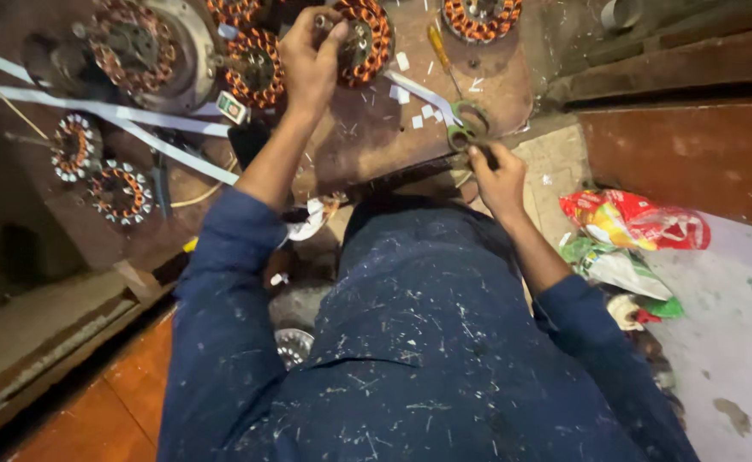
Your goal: The person assembles small circular electrical components on a wooden workbench. They use scissors to cut white strips and wrap them around the copper-wound parts, then use a screwdriver to adjust or secure elements within the assembly. The person handles multiple similar components one at a time, placing finished pieces on the table.
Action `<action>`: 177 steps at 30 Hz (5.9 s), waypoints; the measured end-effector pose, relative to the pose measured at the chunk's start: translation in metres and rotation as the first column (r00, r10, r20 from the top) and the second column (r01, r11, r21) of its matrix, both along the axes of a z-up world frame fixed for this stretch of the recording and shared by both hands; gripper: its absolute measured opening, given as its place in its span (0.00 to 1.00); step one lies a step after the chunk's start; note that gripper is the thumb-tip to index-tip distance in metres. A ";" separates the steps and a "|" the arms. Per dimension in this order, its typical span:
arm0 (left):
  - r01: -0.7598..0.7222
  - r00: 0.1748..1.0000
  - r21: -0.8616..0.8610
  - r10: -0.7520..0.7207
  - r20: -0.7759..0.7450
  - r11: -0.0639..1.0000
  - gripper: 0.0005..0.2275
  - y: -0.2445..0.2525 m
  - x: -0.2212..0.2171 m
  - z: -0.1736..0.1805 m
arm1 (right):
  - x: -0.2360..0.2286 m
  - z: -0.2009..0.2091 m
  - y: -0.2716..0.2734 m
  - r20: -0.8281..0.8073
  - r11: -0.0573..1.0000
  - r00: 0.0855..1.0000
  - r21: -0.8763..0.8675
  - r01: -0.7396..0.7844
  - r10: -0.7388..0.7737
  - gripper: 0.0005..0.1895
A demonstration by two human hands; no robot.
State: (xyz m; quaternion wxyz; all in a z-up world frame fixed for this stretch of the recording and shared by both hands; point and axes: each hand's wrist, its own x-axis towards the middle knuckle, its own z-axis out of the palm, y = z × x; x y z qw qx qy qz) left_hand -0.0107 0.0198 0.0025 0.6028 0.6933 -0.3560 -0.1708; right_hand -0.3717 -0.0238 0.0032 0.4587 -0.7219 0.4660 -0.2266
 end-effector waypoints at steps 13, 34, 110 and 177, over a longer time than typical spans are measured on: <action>0.049 0.204 -0.082 -0.090 -0.975 0.995 0.07 0.105 -0.041 -0.065 | 0.064 0.008 -0.043 -0.127 0.922 0.963 -0.283 -0.265 0.238 0.09; -0.072 0.962 0.279 0.141 -0.233 0.958 0.25 0.128 -0.053 -0.021 | 0.052 -0.036 -0.009 -0.634 0.509 0.649 -0.427 -0.748 0.421 0.44; 0.093 0.576 -0.019 -0.069 -0.815 0.995 0.09 0.078 -0.126 0.018 | 0.019 0.041 0.036 0.311 0.749 0.906 0.518 -0.414 0.287 0.50; -0.010 0.868 0.143 0.080 -0.491 0.990 0.04 0.101 -0.167 0.007 | 0.078 0.029 0.039 0.079 0.942 0.958 0.175 -0.286 0.276 0.10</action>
